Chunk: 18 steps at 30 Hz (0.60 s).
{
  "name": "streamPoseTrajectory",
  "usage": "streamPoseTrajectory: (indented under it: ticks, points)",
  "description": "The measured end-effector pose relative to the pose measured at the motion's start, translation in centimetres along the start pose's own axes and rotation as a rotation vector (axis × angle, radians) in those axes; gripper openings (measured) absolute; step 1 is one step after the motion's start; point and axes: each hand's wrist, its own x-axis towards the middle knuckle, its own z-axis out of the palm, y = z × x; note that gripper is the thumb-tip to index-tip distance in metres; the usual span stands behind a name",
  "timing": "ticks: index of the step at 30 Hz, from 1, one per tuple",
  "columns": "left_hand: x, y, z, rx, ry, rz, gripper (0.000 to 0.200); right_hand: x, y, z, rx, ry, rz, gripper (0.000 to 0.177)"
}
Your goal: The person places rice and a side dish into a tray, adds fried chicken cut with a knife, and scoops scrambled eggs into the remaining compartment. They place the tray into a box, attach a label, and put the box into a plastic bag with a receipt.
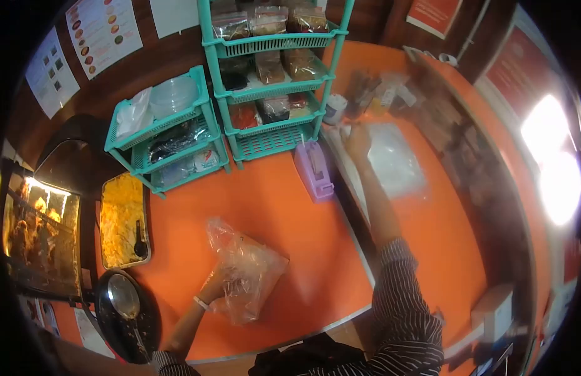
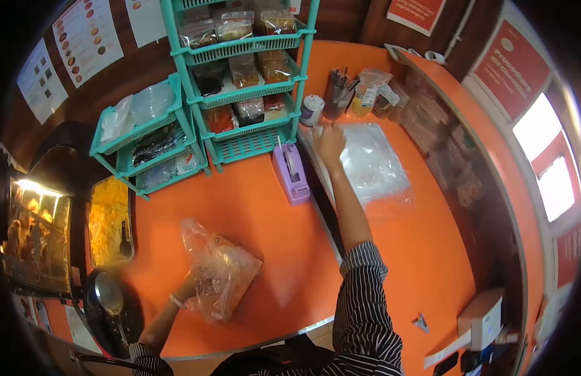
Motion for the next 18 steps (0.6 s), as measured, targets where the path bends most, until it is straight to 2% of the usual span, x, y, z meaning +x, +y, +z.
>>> streamPoseTrajectory:
  ticks: [2, 3, 5, 6, 7, 8, 9, 13, 16, 18]
  points:
    - [0.4, 2.9, 3.4, -1.445, 0.324, -0.698, 0.041, 4.6, 0.3, 1.7, -0.07, 0.112, -0.034, 0.022]
    - [0.7, 4.6, 4.8, -1.446, 0.346, -0.711, 0.041, 5.8, 0.4, 2.5, -0.05, 0.102, -0.042, 0.022]
    - [1.2, 7.8, 7.8, -1.386, 0.536, -0.53, 0.038, 8.0, 0.4, 3.9, -0.307, 0.067, -0.067, 0.021]
    - [0.9, 8.7, 9.5, -1.35, 0.629, -0.438, 0.037, 8.8, 0.4, 4.4, -0.289, 0.066, -0.079, 0.021]
    - [0.2, 7.6, 13.0, -1.349, 0.653, -0.445, 0.037, 9.5, 0.4, 4.9, -0.31, -0.065, -0.048, 0.021]
    - [-0.5, 5.1, 17.6, -1.485, 0.701, -0.482, 0.04, 10.0, 0.4, 5.4, -0.334, -0.2, -0.02, 0.021]
    - [0.0, 5.8, 18.2, -1.439, 0.734, -0.502, 0.04, 10.3, 0.4, 6.0, -0.32, -0.211, -0.035, 0.021]
    - [0.6, 6.9, 18.9, -1.201, 0.725, -0.522, 0.041, 11.3, 0.7, 7.0, -0.289, -0.252, -0.007, 0.02]
    - [0.8, 6.7, 18.4, -0.965, 0.661, -0.496, 0.042, 12.2, 1.1, 5.8, -0.345, -0.145, -0.094, 0.019]
    - [0.8, 6.3, 18.0, -0.719, 0.596, -0.45, 0.043, 12.8, 1.7, 4.4, -0.285, 0.006, -0.159, 0.016]
